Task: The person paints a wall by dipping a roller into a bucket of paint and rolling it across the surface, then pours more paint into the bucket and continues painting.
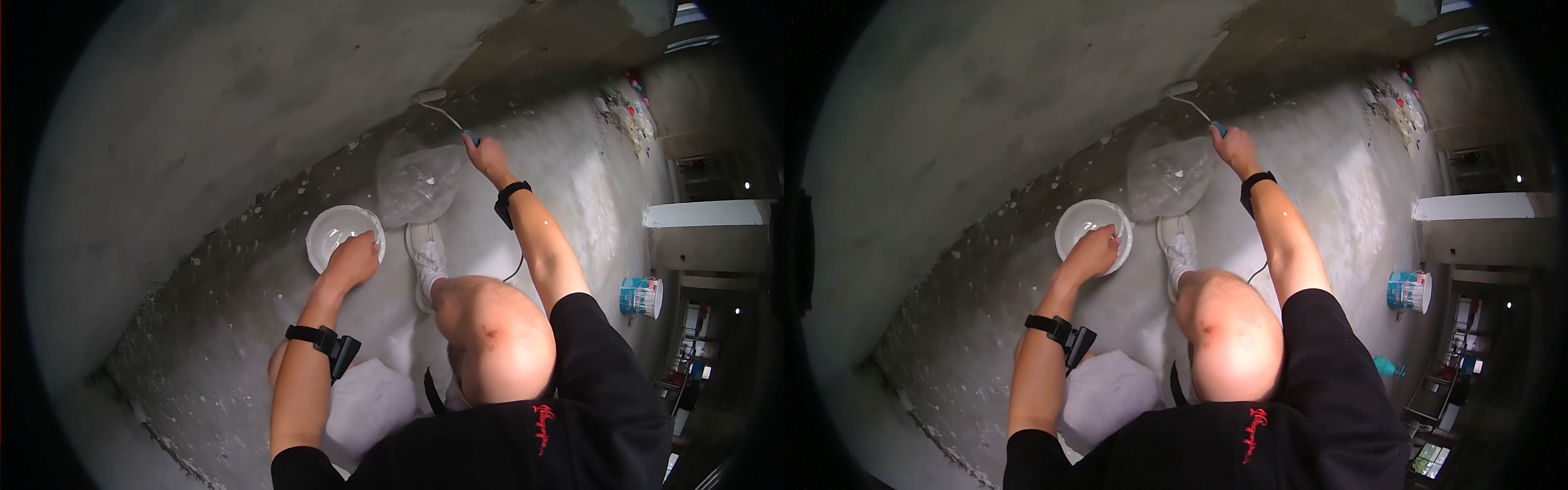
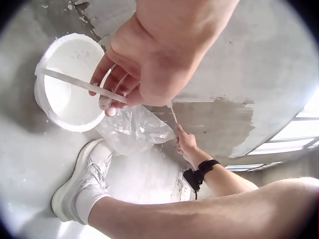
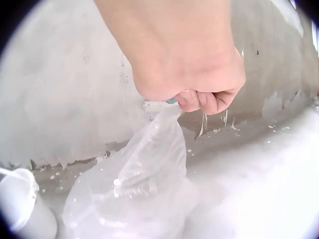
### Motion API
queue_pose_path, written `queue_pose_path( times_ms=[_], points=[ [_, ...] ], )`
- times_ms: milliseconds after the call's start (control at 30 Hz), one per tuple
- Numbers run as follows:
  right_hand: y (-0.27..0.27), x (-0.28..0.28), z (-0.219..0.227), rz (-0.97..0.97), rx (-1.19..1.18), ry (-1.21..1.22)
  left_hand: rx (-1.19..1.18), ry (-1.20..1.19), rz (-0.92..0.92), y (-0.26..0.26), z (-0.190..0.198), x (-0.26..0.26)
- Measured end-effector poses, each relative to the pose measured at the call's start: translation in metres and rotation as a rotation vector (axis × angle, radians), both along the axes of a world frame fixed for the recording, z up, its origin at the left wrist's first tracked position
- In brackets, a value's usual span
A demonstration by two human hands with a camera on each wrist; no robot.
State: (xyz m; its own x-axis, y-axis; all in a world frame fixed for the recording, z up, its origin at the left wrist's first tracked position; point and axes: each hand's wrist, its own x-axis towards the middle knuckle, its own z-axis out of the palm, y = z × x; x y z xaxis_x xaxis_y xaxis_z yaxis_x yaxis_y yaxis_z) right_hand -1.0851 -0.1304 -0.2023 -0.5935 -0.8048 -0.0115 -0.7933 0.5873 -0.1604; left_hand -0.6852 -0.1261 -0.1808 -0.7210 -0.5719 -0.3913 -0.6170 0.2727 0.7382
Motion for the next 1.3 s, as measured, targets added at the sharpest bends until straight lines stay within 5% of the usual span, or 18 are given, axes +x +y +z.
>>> queue_pose_path(
  times_ms=[467, 933, 1100, 1300],
  points=[
    [0.027, -0.024, 0.117, 0.006, -0.341, 0.083, 0.021, -0.053, -0.086, 0.0, 0.005, -0.016],
    [-0.028, -0.009, 0.002, 0.044, 0.027, 0.073, 0.084, -0.052, -0.103, -0.001, 0.004, -0.011],
    [0.002, -0.001, 0.045, -0.01, -0.078, -0.061, 0.072, -0.018, -0.078, -0.002, 0.009, -0.013],
    [0.028, -0.003, 0.096, -0.111, -0.483, -0.073, 0.078, -0.081, -0.122, -0.004, 0.021, -0.02]
  ],
)
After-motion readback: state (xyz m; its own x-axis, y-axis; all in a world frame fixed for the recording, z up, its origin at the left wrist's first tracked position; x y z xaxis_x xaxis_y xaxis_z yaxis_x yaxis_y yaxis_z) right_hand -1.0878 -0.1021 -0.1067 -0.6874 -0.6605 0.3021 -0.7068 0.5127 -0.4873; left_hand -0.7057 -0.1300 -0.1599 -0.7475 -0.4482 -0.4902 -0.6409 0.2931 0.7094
